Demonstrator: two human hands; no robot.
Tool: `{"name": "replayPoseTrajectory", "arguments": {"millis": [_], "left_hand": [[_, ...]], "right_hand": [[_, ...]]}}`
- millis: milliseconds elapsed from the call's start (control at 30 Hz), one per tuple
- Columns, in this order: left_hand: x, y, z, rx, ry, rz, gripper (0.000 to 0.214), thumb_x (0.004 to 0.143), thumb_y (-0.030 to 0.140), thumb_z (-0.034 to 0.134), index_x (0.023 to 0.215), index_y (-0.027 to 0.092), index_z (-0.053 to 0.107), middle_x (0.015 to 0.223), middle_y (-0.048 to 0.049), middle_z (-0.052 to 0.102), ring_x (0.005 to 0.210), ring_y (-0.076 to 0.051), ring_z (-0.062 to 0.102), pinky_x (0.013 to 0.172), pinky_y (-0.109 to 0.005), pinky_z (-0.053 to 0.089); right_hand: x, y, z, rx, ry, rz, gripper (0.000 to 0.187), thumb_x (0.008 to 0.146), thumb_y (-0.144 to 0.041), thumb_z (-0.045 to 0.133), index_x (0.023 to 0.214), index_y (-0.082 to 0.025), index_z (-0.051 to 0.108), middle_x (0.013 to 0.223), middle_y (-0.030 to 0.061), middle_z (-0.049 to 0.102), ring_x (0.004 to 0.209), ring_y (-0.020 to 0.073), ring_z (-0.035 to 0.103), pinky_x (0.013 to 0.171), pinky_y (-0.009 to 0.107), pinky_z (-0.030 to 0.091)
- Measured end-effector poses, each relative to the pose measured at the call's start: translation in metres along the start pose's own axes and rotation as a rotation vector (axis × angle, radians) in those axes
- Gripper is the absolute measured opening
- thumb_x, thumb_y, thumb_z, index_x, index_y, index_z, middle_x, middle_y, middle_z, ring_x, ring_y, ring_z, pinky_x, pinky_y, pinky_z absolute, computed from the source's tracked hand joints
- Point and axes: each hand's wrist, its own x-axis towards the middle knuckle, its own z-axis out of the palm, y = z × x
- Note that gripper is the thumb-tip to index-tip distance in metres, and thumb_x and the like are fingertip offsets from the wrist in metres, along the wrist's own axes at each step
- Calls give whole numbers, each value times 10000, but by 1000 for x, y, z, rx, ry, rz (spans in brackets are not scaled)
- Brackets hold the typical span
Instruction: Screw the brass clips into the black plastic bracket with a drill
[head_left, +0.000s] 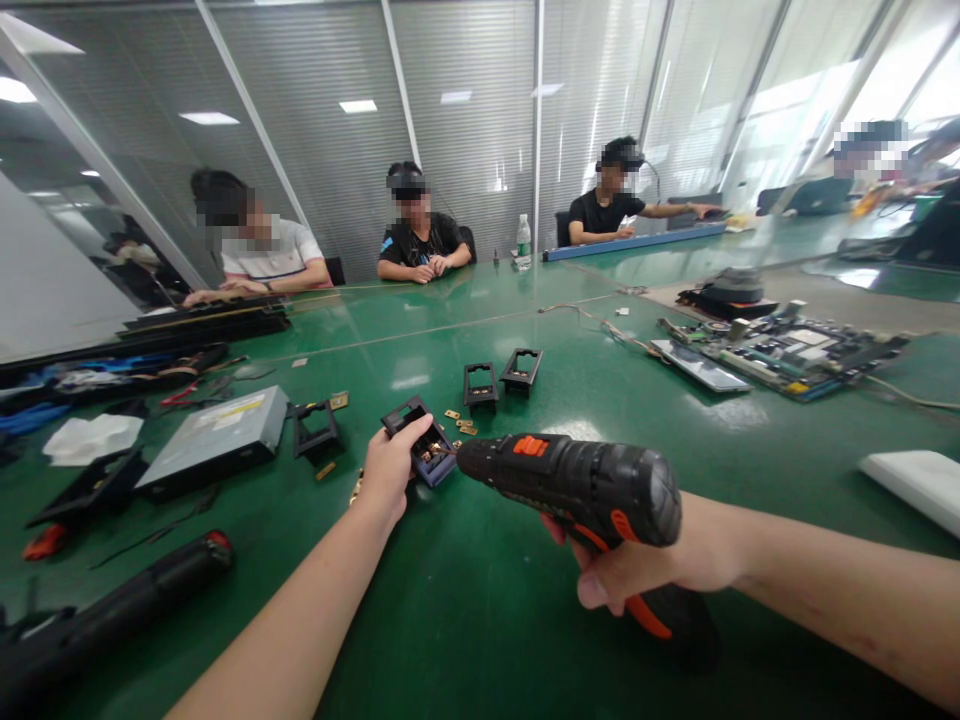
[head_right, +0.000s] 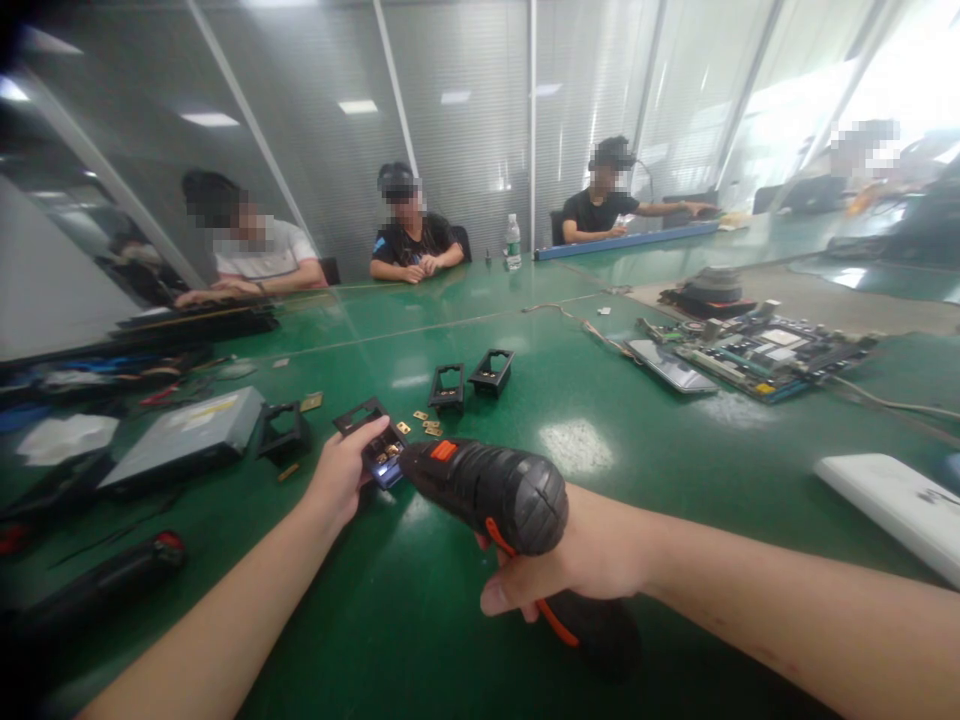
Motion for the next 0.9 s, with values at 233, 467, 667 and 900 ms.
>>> {"name": "replayPoseTrajectory", "arguments": {"millis": [233,467,667,900], "left_hand": [[-1,0,0,-12,8,17,312,695,272,875,955,139,765,844,-90,778,671,-219,726,591,-324,598],[1,-2,0,-14,-2,18,329,707,301,877,971,140,765,836,-83,776,659,-212,722,608,-323,605],[2,-2,-1,-16,-8,4,324,723,328,871,966,143,763,838,-89,776,645,-218,721,583,-331,603],[0,0,1,-27,6,10,330,720,310,874,984,145,764,856,-85,773,652,-212,718,580,-332,603]], "right_hand": [[1,2,-1,2,5,5,446,608,-323,906,895,-131,623,690,12,668,591,140,645,530,218,535],[0,4,-3,39,-30,1,570,566,-209,940,1036,-173,619,710,-32,671,584,149,658,542,249,571],[4,3,-1,2,-24,43,420,545,-298,943,808,-136,658,667,-4,667,580,135,635,526,216,539],[3,4,-2,25,11,29,497,528,-318,941,886,-144,644,671,-8,675,554,142,638,509,225,522]]}}
